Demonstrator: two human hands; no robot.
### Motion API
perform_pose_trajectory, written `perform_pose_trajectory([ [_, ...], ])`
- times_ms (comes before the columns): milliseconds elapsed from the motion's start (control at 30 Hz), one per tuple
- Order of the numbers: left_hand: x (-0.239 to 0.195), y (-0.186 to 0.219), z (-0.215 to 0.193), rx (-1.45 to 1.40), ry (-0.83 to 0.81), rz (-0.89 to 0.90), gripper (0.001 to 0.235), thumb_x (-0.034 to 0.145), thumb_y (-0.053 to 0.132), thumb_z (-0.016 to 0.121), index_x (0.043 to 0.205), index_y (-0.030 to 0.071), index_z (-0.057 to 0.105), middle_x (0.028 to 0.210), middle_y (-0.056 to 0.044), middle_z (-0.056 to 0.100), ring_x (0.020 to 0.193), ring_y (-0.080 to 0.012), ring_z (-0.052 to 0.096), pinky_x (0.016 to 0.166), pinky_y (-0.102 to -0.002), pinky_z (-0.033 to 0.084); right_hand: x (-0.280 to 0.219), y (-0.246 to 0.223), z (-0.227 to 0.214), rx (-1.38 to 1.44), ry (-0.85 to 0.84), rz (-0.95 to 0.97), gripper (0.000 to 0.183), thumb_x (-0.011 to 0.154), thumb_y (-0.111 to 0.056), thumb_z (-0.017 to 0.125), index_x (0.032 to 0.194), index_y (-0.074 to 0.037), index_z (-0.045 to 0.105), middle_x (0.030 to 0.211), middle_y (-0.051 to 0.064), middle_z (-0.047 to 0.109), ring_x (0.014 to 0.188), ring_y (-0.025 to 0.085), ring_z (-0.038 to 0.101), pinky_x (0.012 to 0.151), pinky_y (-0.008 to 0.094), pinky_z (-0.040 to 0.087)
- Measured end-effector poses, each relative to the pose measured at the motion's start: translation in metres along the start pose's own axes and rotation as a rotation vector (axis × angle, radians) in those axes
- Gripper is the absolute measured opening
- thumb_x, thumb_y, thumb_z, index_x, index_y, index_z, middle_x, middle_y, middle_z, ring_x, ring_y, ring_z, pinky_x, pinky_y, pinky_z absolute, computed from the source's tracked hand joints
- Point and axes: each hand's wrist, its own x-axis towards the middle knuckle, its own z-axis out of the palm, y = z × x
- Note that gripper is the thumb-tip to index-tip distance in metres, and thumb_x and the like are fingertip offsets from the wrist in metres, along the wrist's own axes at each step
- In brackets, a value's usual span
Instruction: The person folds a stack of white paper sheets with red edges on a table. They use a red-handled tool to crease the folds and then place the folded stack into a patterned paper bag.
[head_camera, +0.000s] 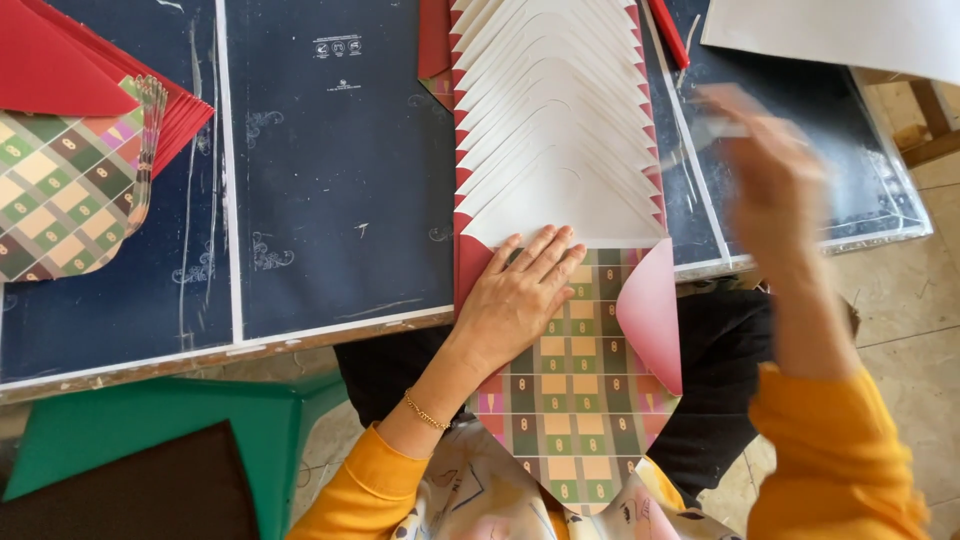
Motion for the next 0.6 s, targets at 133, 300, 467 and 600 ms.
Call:
perform_pose_trajectory([
  [133,0.0,-0.002,0.008,-0.048,-0.032,0.005,0.045,0.105,0.026,0.043,0.148,0.012,0.046,0.154,-0.009,0.045,0.144,-0.0235,0.038,0.116,-0.046,0.03,-0.129,0.064,-0.078,-0.383,0.149,0.901,0.04,0.121,-0.013,0.034,0.151,0.012,0.041,0.133,0.039,0.056,0.119,0.051,0.052,0.091,0.054,0.04],
  [300,0.021,0.003,-0.005,-0.092,-0.02,-0.028,0.05,0.102,0.046,0.036,0.13,0.01,0.057,0.134,-0.009,0.057,0.123,-0.0243,0.05,0.099,-0.045,0.037,-0.18,0.099,-0.087,-0.698,-0.285,1.247,0.036,0.113,-0.028,0.059,0.128,0.005,0.065,0.105,0.04,0.071,0.09,0.056,0.067,0.07,0.059,0.052],
  [467,0.059,0.02,-0.016,-0.058,-0.013,-0.13,0.093,0.086,0.075,0.013,0.124,0.007,0.063,0.107,-0.01,0.071,0.099,-0.0313,0.064,0.067,-0.053,0.05,-0.088,0.097,-0.033,-0.576,-0.32,1.098,0.025,0.113,-0.023,0.051,0.135,-0.031,0.061,0.093,0.015,0.076,0.075,0.034,0.071,0.058,0.044,0.054],
  [600,0.063,0.02,-0.002,0.09,0.099,-0.055,0.09,0.08,0.081,0.038,0.122,0.006,0.064,0.104,-0.008,0.065,0.094,-0.023,0.06,0.08,-0.05,0.045,-0.018,0.113,0.011,-0.567,-0.324,0.703,0.025,0.108,-0.023,0.052,0.127,-0.013,0.065,0.111,0.018,0.061,0.089,0.039,0.061,0.056,0.049,0.058],
])
